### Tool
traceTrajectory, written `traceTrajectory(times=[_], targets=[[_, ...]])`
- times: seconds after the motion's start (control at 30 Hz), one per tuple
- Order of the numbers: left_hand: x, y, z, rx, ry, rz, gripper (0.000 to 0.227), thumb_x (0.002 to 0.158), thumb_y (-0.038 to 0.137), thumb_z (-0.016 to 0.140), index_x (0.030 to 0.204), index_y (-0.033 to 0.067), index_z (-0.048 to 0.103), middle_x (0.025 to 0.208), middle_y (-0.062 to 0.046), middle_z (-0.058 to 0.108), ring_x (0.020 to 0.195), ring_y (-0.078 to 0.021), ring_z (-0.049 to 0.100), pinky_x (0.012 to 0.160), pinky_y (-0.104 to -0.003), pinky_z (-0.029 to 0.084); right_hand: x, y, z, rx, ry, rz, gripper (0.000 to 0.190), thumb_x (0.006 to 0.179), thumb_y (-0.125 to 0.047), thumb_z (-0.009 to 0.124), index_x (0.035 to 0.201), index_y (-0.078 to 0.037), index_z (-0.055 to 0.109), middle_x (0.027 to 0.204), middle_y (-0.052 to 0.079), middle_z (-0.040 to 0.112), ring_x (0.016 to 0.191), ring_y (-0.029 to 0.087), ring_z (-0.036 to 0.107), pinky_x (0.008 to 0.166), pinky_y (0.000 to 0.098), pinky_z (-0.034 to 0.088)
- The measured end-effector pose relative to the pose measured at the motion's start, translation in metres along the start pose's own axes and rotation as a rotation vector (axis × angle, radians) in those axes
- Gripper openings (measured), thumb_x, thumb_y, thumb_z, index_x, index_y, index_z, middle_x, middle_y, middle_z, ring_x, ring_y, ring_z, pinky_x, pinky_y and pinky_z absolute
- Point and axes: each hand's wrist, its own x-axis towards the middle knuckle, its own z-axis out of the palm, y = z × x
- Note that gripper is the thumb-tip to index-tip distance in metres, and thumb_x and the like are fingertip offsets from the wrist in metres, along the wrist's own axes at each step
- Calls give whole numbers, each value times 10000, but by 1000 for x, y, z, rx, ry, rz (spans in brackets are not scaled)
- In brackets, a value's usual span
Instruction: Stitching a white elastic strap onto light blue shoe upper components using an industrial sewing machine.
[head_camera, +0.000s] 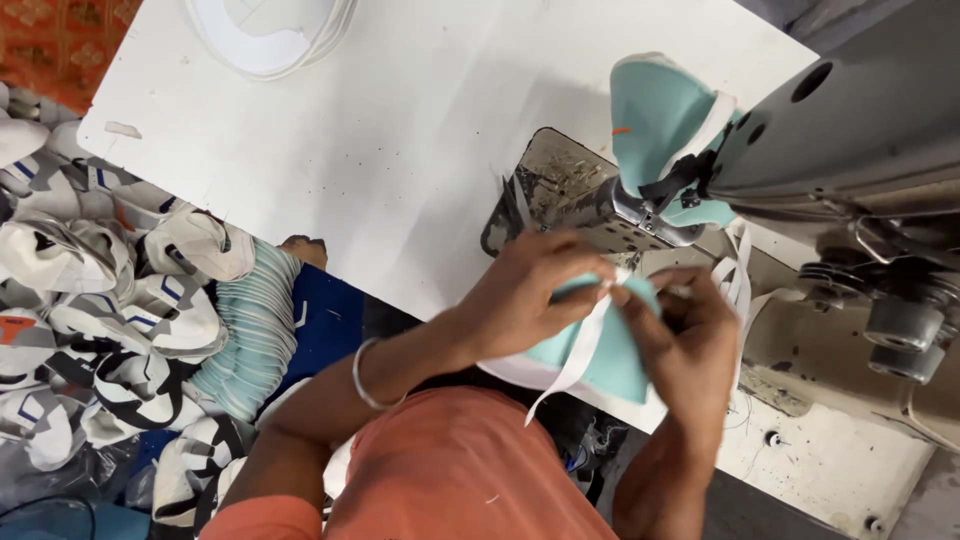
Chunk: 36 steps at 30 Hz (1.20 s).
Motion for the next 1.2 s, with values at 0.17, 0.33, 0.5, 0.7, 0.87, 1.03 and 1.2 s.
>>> traceTrajectory(times=[0.17, 0.33, 0.5, 0.7, 0.87, 1.03, 1.2], targets=[[56, 5, -9, 137, -7, 22, 157, 879, 93, 765, 1025, 53, 722, 962, -105, 664, 823, -256, 684, 727, -406, 525, 35, -43, -4, -388, 152, -86, 413, 861, -159, 884, 1084, -14, 569, 686, 61, 676, 595, 45, 567, 501, 210, 408], [74, 3, -14, 144, -53, -9, 170, 839, 88, 779, 988, 34, 719, 976, -118, 641, 857, -266, 679, 774, -399, 534, 46, -38, -8, -248, 108, 11, 379, 873, -150, 858, 1048, -8, 553, 639, 103, 618, 559, 64, 514, 471, 238, 360], [80, 1, -15, 113, -85, -54, 165, 847, 73, 770, 995, 29, 712, 976, -98, 618, 866, -250, 680, 784, -387, 546, 49, -44, -5, -113, 99, 26, 359, 852, -153, 836, 1024, -16, 553, 676, 74, 699, 563, 53, 602, 457, 226, 418], [85, 0, -15, 167, -55, -13, 169, 846, 84, 788, 989, 33, 713, 915, -88, 595, 830, -236, 643, 822, -393, 539, 52, -39, -10, -416, 131, 72, 326, 872, -245, 889, 969, 26, 735, 654, 88, 705, 543, 86, 562, 481, 292, 436], [87, -2, -12, 133, -61, -86, 215, 830, 118, 811, 928, 19, 647, 937, -93, 606, 870, -246, 666, 770, -395, 527, 46, -36, -6, -363, 302, -49, 636, 799, -312, 904, 1175, 61, 553, 810, 91, 737, 624, 124, 639, 561, 268, 516], [77, -7, -13, 146, -24, -30, 247, 870, 108, 781, 1046, 32, 626, 1084, -117, 564, 984, -263, 648, 844, -406, 532, 30, -38, -13, -574, 296, -86, 582, 828, -334, 902, 1253, -25, 653, 906, 87, 760, 734, 190, 721, 666, 313, 527], [39, 8, -38, 408, -11, 68, 293, 859, 155, 817, 1098, 91, 660, 1232, -91, 549, 1198, -281, 574, 1001, -531, 441, 17, -19, -42, -570, 84, -353, 542, 861, -332, 850, 1313, -80, 688, 1099, 144, 745, 821, 241, 729, 710, 364, 561]])
